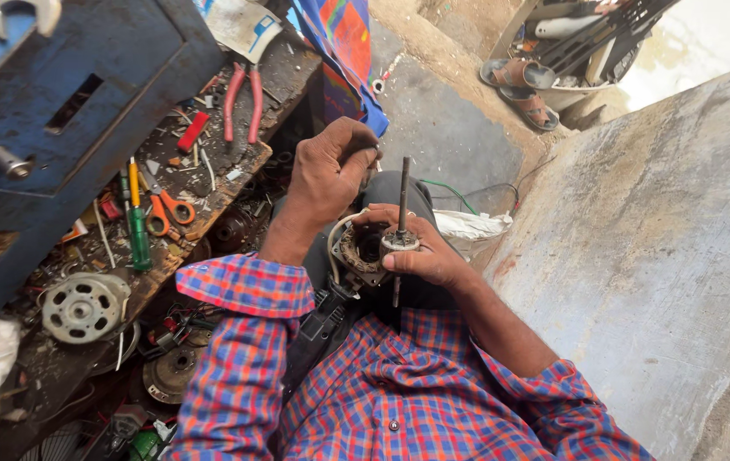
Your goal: The person disassembles and reassembles a motor stator and housing by hand and using pliers, removing wires and components, and then sliding the stator back into the outer casing.
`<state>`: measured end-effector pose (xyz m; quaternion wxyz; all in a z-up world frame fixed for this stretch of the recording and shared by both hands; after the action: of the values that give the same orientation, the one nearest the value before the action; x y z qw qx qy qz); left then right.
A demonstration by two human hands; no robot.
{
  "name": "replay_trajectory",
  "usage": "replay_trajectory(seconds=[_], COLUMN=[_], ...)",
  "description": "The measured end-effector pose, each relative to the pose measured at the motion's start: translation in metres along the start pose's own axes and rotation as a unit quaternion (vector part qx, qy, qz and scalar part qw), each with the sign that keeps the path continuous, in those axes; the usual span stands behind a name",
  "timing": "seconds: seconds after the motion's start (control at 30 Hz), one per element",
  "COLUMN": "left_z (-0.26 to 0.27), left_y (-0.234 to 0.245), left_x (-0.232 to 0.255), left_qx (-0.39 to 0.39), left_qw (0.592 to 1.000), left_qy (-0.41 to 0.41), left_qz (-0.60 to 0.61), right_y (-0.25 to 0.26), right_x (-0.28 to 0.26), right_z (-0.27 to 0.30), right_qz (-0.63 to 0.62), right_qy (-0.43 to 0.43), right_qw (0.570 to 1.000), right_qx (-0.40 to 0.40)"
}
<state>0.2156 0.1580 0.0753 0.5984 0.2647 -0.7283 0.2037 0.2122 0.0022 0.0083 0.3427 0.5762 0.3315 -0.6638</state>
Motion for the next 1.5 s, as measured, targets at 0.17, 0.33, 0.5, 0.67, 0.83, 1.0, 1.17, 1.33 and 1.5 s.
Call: replay_trajectory(seconds=[0.17,0.33,0.5,0.67,0.83,1.0,1.17,1.33,1.5], left_z=[0.004,-0.003,-0.003,0.002,0.0,-0.01,-0.021,-0.029,-0.02], left_y=[-0.003,-0.013,-0.028,-0.027,-0.032,-0.033,-0.036,-0.044,-0.057], left_x=[0.002,-0.025,-0.026,-0.029,-0.034,-0.028,-0.006,0.021,0.019], left_qx=[-0.024,-0.038,-0.071,-0.105,-0.128,-0.188,-0.3,-0.372,-0.409], left_qw=[0.997,0.992,0.986,0.971,0.959,0.943,0.939,0.92,0.894], left_qy=[-0.054,0.115,0.131,0.194,0.222,0.226,0.165,0.034,0.004], left_qz=[-0.046,0.03,0.076,0.095,0.12,0.153,0.02,-0.117,-0.185], right_y=[0.003,0.001,0.004,0.004,0.005,0.006,0.004,0.004,0.004], right_x=[0.0,-0.001,-0.001,-0.001,-0.005,-0.005,-0.012,-0.011,-0.008], right_z=[-0.001,-0.002,-0.001,-0.001,0.001,0.002,0.0,0.001,0.002], right_qz=[0.037,0.02,0.023,0.023,0.054,0.091,0.113,0.12,0.116], right_qy=[0.014,0.025,0.027,0.028,0.058,0.071,0.08,0.075,0.067], right_qw=[0.999,0.999,0.999,0.999,0.997,0.993,0.99,0.99,0.991], right_qx=[-0.003,-0.006,-0.007,-0.002,0.001,-0.007,-0.01,-0.014,-0.015])
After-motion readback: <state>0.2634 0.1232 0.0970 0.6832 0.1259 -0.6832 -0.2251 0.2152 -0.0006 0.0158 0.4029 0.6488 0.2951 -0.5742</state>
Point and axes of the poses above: each hand's wrist, its own z-axis away from the middle knuckle, its own y-axis out of the back of the hand, x = y × z, the point moved 10 cm from there along -z, towards the middle knuckle, and after that the axes turned 14 degrees about x, right-handed, at the moved point
